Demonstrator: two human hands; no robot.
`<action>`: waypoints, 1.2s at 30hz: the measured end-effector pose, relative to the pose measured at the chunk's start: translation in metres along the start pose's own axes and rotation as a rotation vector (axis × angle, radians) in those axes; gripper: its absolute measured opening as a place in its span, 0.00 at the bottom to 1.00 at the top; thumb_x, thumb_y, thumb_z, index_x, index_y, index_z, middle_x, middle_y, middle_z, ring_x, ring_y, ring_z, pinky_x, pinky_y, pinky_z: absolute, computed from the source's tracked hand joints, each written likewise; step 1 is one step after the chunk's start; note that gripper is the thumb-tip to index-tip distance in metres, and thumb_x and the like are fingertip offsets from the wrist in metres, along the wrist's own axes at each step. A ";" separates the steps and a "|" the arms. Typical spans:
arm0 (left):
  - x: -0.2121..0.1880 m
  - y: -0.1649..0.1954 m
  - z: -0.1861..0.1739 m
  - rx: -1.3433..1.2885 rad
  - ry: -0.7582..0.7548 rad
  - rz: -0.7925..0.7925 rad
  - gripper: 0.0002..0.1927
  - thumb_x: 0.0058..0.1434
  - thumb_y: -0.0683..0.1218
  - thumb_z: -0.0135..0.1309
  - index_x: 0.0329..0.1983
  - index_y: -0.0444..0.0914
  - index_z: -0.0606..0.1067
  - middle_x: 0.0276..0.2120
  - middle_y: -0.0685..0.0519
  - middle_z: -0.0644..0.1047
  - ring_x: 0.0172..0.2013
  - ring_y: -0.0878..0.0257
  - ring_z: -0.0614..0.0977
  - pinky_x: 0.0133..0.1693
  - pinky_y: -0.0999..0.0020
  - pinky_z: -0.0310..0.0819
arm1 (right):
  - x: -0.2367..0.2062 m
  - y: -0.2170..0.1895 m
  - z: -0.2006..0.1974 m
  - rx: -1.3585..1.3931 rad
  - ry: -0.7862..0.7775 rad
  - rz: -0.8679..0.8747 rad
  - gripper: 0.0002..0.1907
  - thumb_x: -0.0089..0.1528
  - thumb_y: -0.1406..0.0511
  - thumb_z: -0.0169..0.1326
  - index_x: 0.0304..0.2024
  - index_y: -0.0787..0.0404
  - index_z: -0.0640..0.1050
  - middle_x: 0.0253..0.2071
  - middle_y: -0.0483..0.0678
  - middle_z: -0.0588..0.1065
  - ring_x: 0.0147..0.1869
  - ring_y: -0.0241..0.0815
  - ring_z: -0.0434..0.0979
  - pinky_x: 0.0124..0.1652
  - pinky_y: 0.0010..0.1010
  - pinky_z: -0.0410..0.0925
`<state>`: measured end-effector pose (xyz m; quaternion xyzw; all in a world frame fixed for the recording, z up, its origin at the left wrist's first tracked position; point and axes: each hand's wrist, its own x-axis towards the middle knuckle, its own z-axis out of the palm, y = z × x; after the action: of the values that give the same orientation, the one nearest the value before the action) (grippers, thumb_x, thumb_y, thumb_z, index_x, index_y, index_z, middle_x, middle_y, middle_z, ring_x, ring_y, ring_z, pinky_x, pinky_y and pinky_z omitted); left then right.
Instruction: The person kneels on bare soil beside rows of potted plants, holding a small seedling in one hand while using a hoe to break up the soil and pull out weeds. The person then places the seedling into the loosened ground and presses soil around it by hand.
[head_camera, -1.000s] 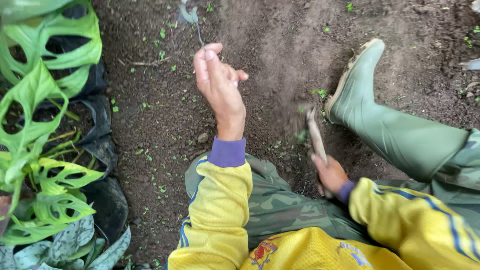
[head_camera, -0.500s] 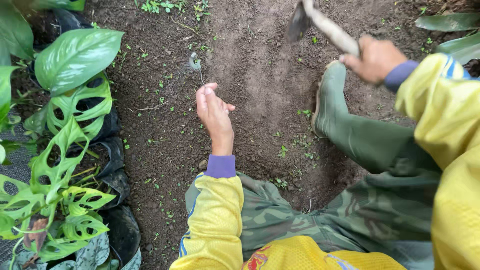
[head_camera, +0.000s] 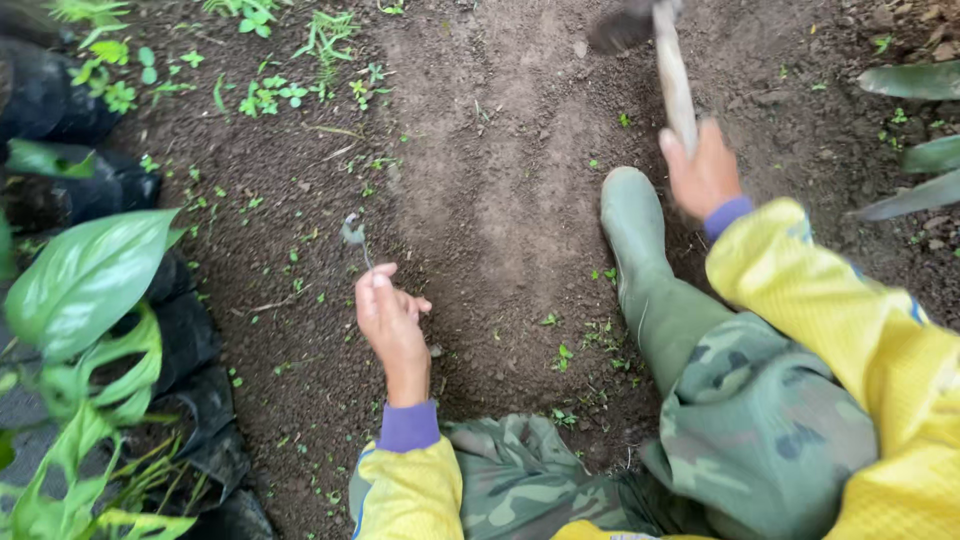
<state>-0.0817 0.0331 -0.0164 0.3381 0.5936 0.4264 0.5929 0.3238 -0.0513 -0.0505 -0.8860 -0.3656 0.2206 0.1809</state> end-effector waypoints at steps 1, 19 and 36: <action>-0.002 0.000 0.003 0.002 -0.005 0.008 0.14 0.77 0.49 0.40 0.50 0.35 0.71 0.18 0.61 0.59 0.20 0.72 0.61 0.28 0.70 0.72 | -0.015 0.008 -0.003 -0.057 -0.028 0.100 0.27 0.71 0.49 0.53 0.52 0.67 0.67 0.38 0.73 0.75 0.43 0.76 0.77 0.42 0.59 0.69; 0.020 -0.026 0.045 0.101 -0.110 -0.006 0.15 0.77 0.50 0.40 0.52 0.34 0.71 0.21 0.60 0.61 0.22 0.72 0.63 0.30 0.70 0.74 | -0.008 0.030 0.001 -0.008 -0.066 0.074 0.22 0.72 0.52 0.54 0.52 0.65 0.69 0.38 0.68 0.76 0.42 0.70 0.77 0.40 0.55 0.69; 0.089 -0.033 0.128 0.292 0.016 -0.005 0.13 0.77 0.47 0.40 0.51 0.34 0.72 0.20 0.60 0.61 0.22 0.72 0.64 0.32 0.69 0.75 | 0.101 0.016 0.075 0.180 -0.379 -0.064 0.24 0.59 0.49 0.63 0.43 0.61 0.77 0.32 0.60 0.78 0.36 0.62 0.81 0.37 0.48 0.72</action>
<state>0.0424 0.1141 -0.0752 0.4159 0.6547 0.3369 0.5338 0.3574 0.0235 -0.1469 -0.7969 -0.3997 0.4092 0.1943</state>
